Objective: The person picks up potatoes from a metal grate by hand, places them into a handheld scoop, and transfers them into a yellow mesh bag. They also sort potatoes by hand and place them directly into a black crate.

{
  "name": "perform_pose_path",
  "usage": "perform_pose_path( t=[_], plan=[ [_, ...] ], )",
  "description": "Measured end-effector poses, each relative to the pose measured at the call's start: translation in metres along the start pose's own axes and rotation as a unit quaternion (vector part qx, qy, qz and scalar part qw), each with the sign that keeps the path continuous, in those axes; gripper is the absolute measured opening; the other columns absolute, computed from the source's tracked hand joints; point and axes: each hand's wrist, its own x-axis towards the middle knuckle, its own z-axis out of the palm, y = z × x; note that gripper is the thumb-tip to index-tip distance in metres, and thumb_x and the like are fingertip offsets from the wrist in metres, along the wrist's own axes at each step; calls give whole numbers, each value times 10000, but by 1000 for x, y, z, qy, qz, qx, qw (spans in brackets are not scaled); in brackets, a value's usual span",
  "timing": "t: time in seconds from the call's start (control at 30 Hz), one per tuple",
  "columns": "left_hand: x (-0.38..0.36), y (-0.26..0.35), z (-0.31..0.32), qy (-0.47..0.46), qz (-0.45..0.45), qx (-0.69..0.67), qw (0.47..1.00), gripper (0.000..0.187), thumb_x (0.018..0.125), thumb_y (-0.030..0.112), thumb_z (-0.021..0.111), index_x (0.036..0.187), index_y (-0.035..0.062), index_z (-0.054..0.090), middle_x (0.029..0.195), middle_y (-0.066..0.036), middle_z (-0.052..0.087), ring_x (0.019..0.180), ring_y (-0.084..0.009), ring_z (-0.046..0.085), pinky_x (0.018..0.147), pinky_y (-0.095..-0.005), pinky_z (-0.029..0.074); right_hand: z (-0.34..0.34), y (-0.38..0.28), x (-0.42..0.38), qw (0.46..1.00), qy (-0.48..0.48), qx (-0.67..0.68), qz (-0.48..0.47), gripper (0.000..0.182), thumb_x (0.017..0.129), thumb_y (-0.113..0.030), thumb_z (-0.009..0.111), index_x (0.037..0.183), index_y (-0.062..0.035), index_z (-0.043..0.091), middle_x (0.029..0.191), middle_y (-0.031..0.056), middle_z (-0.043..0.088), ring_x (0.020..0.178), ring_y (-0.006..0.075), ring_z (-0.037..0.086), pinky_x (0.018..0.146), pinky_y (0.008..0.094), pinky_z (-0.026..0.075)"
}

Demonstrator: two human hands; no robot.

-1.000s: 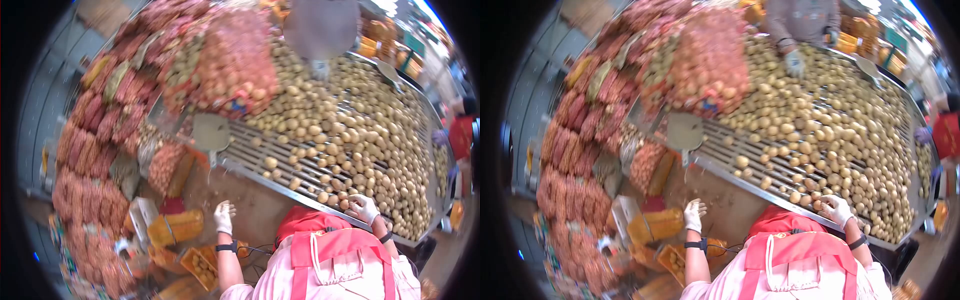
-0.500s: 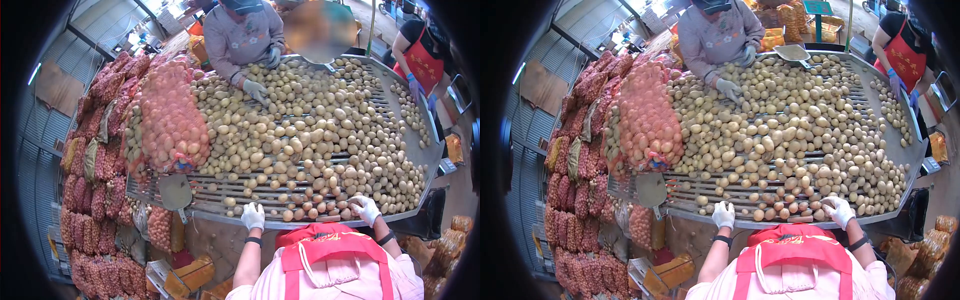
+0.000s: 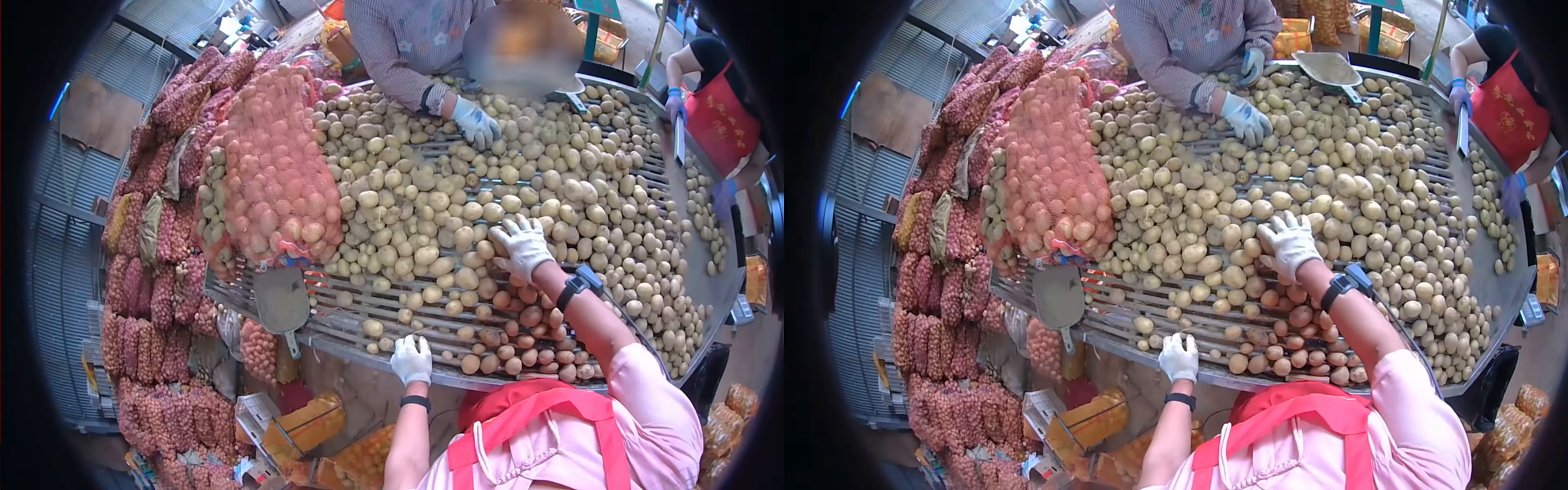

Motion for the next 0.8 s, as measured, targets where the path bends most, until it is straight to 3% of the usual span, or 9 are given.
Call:
perform_pose_path(
  t=[0.03,0.17,0.23,0.37,0.47,0.57,0.6,0.7,0.8],
  plan=[
    [-1,-3,1,6,7,3,1000,206,844,327,661,858,121,665,897,-99,637,800,-334,643,712,-477,502,1,7,2,999,-48,-5,-5,636,726,-395,748,1295,-164,583,1388,127,513,1307,358,436,1103,495,303],
    [-1,0,1,25,19,7,999,209,838,327,668,854,119,664,891,-93,633,781,-336,643,692,-477,502,-13,23,-15,993,-116,-20,6,493,701,-443,752,1068,-126,661,1117,108,576,1099,307,511,941,444,397],
    [0,0,-1,15,16,8,1000,212,842,323,664,848,111,664,891,-100,636,785,-339,642,694,-473,504,-23,32,-38,992,-125,-9,22,449,723,-450,731,1023,-124,660,1089,120,580,1061,312,534,918,439,410],
    [0,2,-5,-3,11,2,1000,199,837,309,669,834,110,670,889,-110,638,787,-344,641,700,-473,510,-13,69,-100,994,-78,59,39,221,814,-287,671,983,-145,681,1056,88,610,968,286,573,866,430,430],
    [0,1,-2,-8,11,3,1000,197,836,321,662,844,125,669,911,-99,638,791,-338,646,709,-478,502,-25,77,-131,995,-83,-52,23,168,792,-252,683,911,-132,678,1037,81,626,950,292,580,841,432,444],
    [-2,-1,0,-10,10,5,1000,196,834,326,659,844,130,669,920,-92,640,798,-334,648,715,-480,497,-31,51,-115,998,-35,-31,46,139,763,-218,695,858,-120,671,1014,66,640,952,298,584,827,426,453],
    [-1,0,0,-7,9,4,1000,195,833,325,660,841,130,670,918,-92,641,800,-333,648,715,-480,497,-28,43,-103,999,29,8,29,155,739,-193,702,861,-106,664,981,60,643,942,307,587,801,416,481],
    [-1,0,0,-2,5,1,1000,191,830,321,662,838,130,671,905,-92,643,793,-332,648,711,-479,497,-14,17,-56,995,33,96,12,221,739,-101,671,959,-95,666,1016,97,638,937,345,613,779,439,529],
    [-1,0,0,2,7,-4,1000,194,834,322,662,826,128,664,890,-93,643,776,-334,646,701,-477,497,17,4,-18,992,-85,86,31,396,739,-34,640,1127,-118,645,1098,141,619,1043,355,621,852,443,534]
  ],
)
